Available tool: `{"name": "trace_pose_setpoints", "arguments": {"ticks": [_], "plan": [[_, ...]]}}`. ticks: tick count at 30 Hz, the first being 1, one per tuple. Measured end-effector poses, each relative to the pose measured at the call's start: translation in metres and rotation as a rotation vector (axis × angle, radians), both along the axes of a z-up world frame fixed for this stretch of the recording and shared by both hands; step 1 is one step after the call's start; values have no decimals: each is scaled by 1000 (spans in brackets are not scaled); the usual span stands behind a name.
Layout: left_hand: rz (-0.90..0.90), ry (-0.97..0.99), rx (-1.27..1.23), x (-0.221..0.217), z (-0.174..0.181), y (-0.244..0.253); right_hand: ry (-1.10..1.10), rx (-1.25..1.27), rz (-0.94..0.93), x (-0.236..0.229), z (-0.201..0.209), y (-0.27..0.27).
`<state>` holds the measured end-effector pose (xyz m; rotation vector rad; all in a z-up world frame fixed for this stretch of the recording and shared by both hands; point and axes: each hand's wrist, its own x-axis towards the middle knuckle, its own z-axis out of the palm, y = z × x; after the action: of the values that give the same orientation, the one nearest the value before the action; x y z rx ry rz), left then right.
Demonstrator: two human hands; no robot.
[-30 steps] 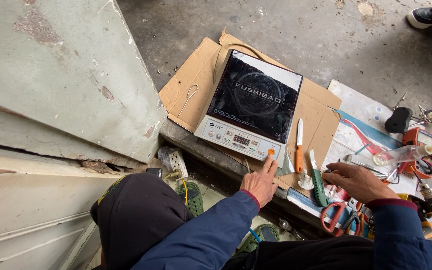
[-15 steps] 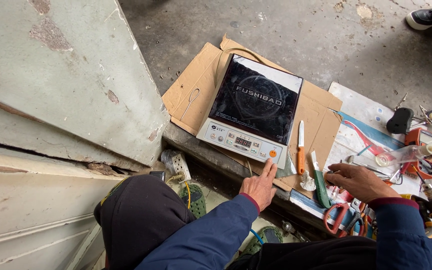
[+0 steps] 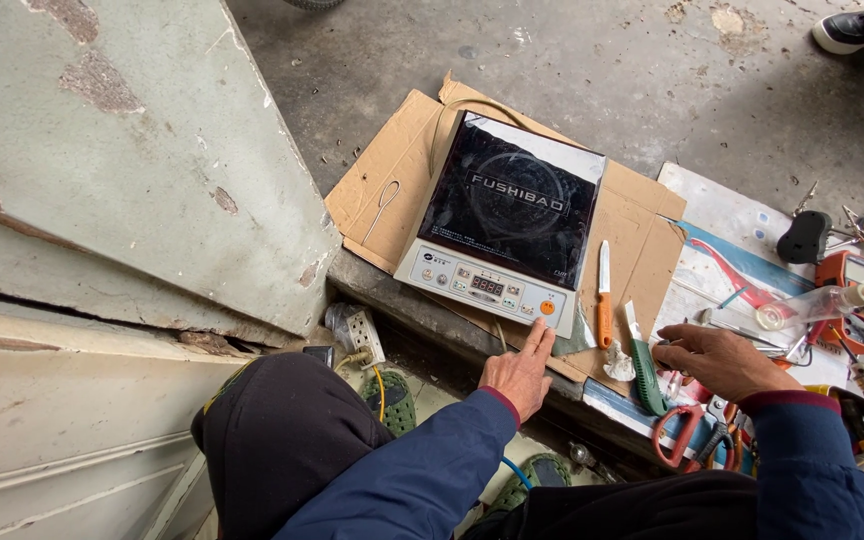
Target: Testing the functionality of an induction cooker by plugging it into a power source and operating the control panel buttons to verify settings.
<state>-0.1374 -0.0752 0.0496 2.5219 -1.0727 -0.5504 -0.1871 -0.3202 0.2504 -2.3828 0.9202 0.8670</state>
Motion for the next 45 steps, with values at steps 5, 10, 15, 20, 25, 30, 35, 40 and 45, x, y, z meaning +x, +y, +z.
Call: {"name": "trace_pose_setpoints", "arguments": {"ticks": [5,10,15,20,25,30,35,40,45], "plan": [[21,13,-6,2,8,6,-10,-2,9,-2,-3,-5],[83,10,-12,6,5,22,5,18,14,1,3,-1],[197,-11,36,30,8,59,-16,-80,57,13,13,14],[377,87,49,60,24,92,-47,-68,60,27,26,34],[541,92,37,85,21,112,-58,-71,78,31,25,38],[641,69,-14,107,11,110,-28,-97,74,26,19,29],[640,30,0,133,10,92,-51,-11,53,17,13,15],[626,37,8,143,21,71,-23,-33,49,6,15,10],[578,-57,60,119,7,38,-141,91,-9,-4,15,2]]}}
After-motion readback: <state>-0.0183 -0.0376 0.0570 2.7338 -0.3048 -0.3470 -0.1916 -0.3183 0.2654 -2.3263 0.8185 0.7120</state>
